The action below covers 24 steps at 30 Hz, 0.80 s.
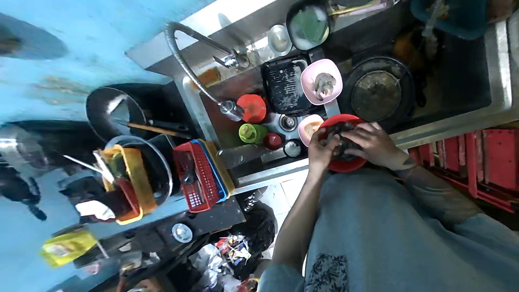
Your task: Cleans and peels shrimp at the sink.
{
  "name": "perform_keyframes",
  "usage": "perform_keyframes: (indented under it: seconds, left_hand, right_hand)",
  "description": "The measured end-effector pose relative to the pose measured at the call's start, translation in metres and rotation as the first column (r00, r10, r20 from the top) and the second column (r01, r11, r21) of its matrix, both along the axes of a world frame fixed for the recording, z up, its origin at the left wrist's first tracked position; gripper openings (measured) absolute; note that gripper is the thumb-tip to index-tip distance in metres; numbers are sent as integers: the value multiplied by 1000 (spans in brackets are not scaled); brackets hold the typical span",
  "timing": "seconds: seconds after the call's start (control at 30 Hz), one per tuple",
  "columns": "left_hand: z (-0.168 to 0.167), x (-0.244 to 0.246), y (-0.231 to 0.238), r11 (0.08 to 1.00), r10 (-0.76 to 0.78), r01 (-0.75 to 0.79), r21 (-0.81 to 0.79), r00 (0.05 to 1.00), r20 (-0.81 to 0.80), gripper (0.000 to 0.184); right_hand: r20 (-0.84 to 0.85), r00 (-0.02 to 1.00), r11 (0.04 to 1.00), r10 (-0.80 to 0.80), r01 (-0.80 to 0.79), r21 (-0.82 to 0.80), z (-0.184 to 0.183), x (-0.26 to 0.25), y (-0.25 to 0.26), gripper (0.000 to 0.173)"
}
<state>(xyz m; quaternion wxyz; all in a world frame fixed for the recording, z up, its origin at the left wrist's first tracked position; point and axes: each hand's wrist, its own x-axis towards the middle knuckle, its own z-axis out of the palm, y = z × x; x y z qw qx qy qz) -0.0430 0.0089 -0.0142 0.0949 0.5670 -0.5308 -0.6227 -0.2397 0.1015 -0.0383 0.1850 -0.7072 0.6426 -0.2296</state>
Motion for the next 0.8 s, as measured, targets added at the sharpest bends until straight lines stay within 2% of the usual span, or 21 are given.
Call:
perform_keyframes:
  seconds: [0.07,0.13,0.2,0.27,0.33,0.47,0.6,0.73,0.8]
  left_hand:
    - [-1,-1,2,999,14,-14,45,1000,3,63]
    - [-1,0,2,996,23,-20,85,999,-29,56]
    - [0,2,2,998,-15,18,60,999,-46,46]
    - [1,5,0,981,-156,157,-111,988,23,36]
    - [0,6,-4,892,-296,321,-317,947,126,32]
    - [-8,4,-9,732,-485,485,-478,864,133,28]
    - [-7,0,-9,690,-542,539,-482,827,149,28]
    - [-11,2,-8,681,-551,557,-474,817,169,27]
    - [-13,4,-7,696,-538,549,-463,826,169,24]
  right_hand:
    - [-43,998,999,36,-37,-37,-1,4,-2,34]
    - [-30,998,998,48,-49,-40,0,4,-5,25]
    - [20,999,999,47,-47,-9,-1,2,-7,23]
    - [91,995,998,31,-36,52,-2,-1,-10,24]
    - [160,987,992,7,-26,120,-1,-6,-12,25]
    - [255,967,967,-9,-57,249,7,-11,-17,24]
    - [243,970,948,14,-90,307,14,-13,-21,24]
    - [130,979,933,154,-188,308,10,-17,-25,32]
    - [107,979,923,174,-200,328,15,-14,-27,28]
